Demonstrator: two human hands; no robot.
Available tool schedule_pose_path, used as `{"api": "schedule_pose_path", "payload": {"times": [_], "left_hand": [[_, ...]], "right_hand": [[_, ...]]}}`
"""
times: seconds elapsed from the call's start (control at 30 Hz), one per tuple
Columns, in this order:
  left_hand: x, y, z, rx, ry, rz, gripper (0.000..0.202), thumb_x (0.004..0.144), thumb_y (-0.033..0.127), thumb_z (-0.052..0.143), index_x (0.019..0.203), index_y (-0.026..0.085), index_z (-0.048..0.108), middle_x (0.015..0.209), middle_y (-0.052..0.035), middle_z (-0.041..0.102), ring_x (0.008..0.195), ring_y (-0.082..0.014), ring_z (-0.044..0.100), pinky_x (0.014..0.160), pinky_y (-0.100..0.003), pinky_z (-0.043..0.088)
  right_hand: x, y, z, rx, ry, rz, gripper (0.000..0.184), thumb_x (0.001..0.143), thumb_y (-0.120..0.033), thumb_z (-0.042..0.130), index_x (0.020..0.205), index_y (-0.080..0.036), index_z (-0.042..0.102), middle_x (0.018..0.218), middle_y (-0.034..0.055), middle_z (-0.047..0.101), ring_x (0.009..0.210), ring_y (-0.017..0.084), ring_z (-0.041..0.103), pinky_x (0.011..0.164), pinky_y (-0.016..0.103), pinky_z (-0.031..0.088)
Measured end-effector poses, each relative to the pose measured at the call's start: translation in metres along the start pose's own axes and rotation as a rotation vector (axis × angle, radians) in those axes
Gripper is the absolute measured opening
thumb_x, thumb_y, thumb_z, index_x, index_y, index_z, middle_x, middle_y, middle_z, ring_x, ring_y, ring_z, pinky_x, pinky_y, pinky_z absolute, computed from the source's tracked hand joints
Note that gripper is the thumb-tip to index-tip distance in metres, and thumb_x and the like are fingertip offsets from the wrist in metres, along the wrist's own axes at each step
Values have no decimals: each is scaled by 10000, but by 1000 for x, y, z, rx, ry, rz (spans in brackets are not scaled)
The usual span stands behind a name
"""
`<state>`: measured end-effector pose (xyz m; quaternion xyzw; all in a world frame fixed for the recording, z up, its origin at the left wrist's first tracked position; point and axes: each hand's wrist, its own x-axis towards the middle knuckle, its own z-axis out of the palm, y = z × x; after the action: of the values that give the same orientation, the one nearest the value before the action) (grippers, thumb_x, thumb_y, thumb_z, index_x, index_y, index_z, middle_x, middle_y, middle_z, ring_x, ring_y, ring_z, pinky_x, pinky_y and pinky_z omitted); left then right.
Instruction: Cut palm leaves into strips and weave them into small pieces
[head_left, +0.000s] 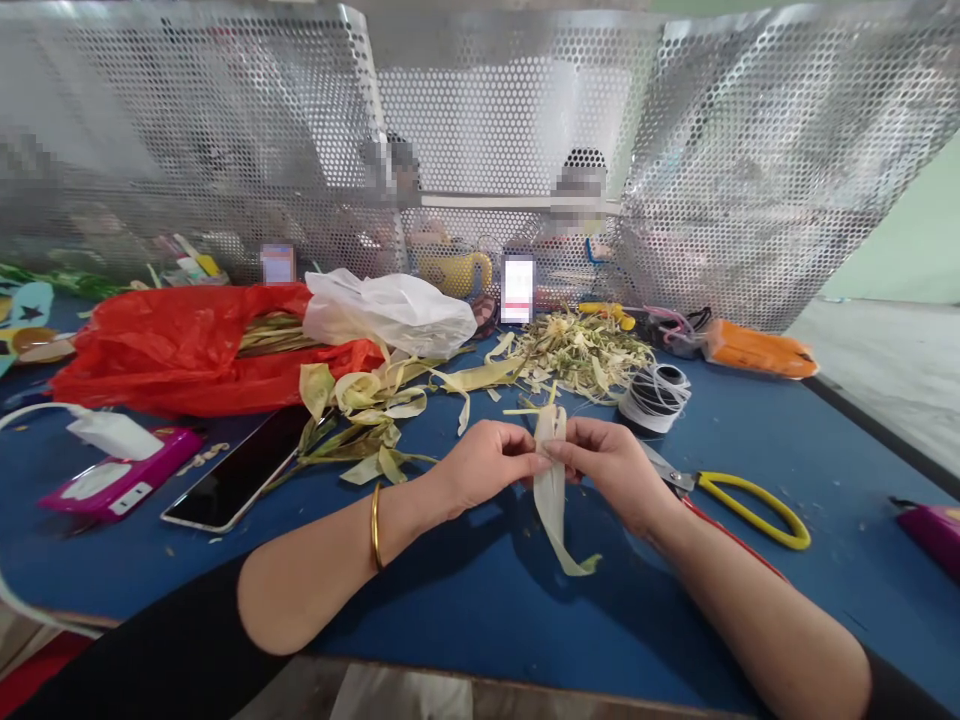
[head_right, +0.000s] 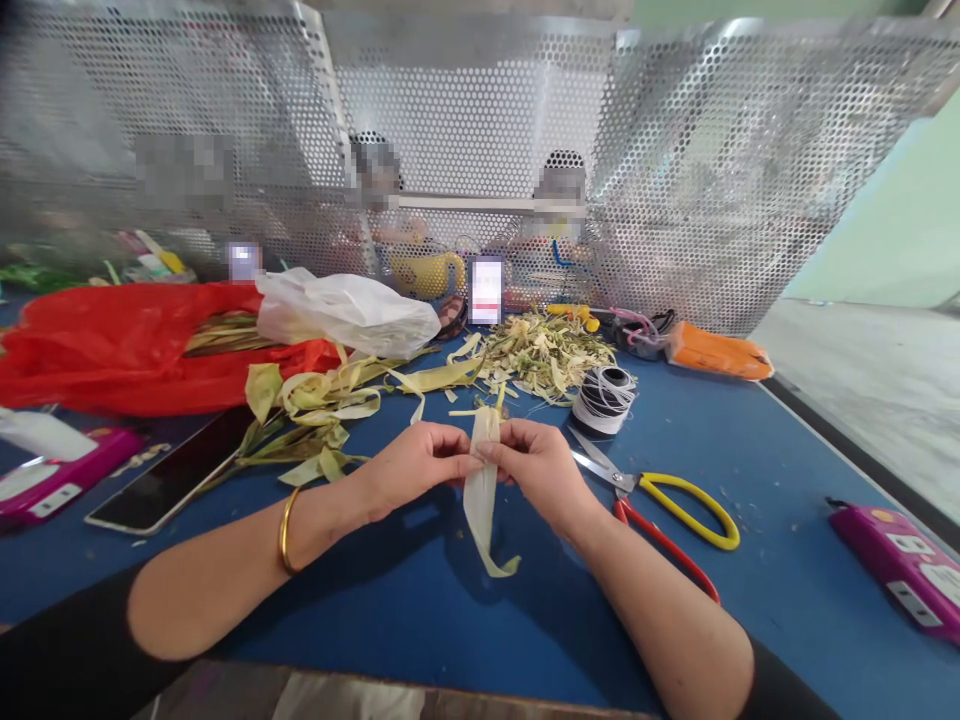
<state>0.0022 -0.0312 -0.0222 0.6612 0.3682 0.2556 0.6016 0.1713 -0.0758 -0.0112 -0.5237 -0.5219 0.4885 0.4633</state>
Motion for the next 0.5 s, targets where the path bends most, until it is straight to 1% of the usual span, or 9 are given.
{"api": "schedule_pose_path", "payload": {"times": [0.1, 0.17, 0.23, 0.3, 0.4, 0.43, 0.5], "left_hand": [[0, 4, 0, -78, 42, -16, 152, 725, 288, 685, 710, 154, 615, 674, 11, 613, 646, -117, 571, 622, -234, 461], [-1, 7, 1, -156, 15, -75, 203, 734, 338, 687, 794, 159, 613, 735, -9, 648, 684, -141, 616, 623, -253, 483], [-3, 7, 5, -187, -35, -125, 268, 727, 383, 701, 849, 161, 614, 769, -26, 672, 692, -154, 637, 600, -252, 479], [-4, 6, 9, -176, -52, -141, 261, 707, 367, 718, 824, 153, 627, 735, -20, 665, 647, -135, 617, 578, -233, 456], [-4, 2, 13, -161, -10, -145, 170, 688, 289, 710, 691, 141, 626, 603, 19, 594, 530, -84, 512, 529, -206, 398], [-3, 0, 13, -161, 4, -149, 147, 685, 267, 701, 671, 141, 627, 579, 27, 577, 508, -76, 484, 518, -203, 383], [-2, -1, 12, -151, 8, -164, 90, 675, 224, 682, 671, 144, 641, 571, 28, 576, 501, -77, 473, 514, -206, 379]], "right_hand": [[1, 2, -1, 4, 82, -23, 333, 666, -457, 760, 648, -163, 604, 528, -42, 530, 507, 96, 454, 520, 244, 369], [1, 4, -1, -12, 117, -42, 311, 697, -450, 731, 671, -163, 613, 531, -42, 529, 508, 97, 453, 517, 243, 365], [2, 6, -1, -49, 132, -63, 302, 727, -448, 703, 676, -166, 607, 534, -43, 521, 510, 96, 444, 514, 241, 357], [3, 10, 0, -100, 128, -92, 299, 758, -447, 673, 680, -169, 598, 553, -40, 526, 519, 97, 436, 516, 243, 354], [4, 14, 0, -165, 134, -138, 291, 785, -432, 646, 668, -175, 576, 563, -36, 532, 526, 100, 436, 520, 245, 354], [4, 15, -2, -186, 150, -148, 289, 789, -425, 642, 658, -178, 565, 551, -39, 528, 520, 101, 436, 518, 244, 351], [5, 14, -6, -222, 200, -158, 294, 797, -419, 635, 642, -184, 549, 518, -45, 519, 497, 99, 435, 509, 243, 344]]}}
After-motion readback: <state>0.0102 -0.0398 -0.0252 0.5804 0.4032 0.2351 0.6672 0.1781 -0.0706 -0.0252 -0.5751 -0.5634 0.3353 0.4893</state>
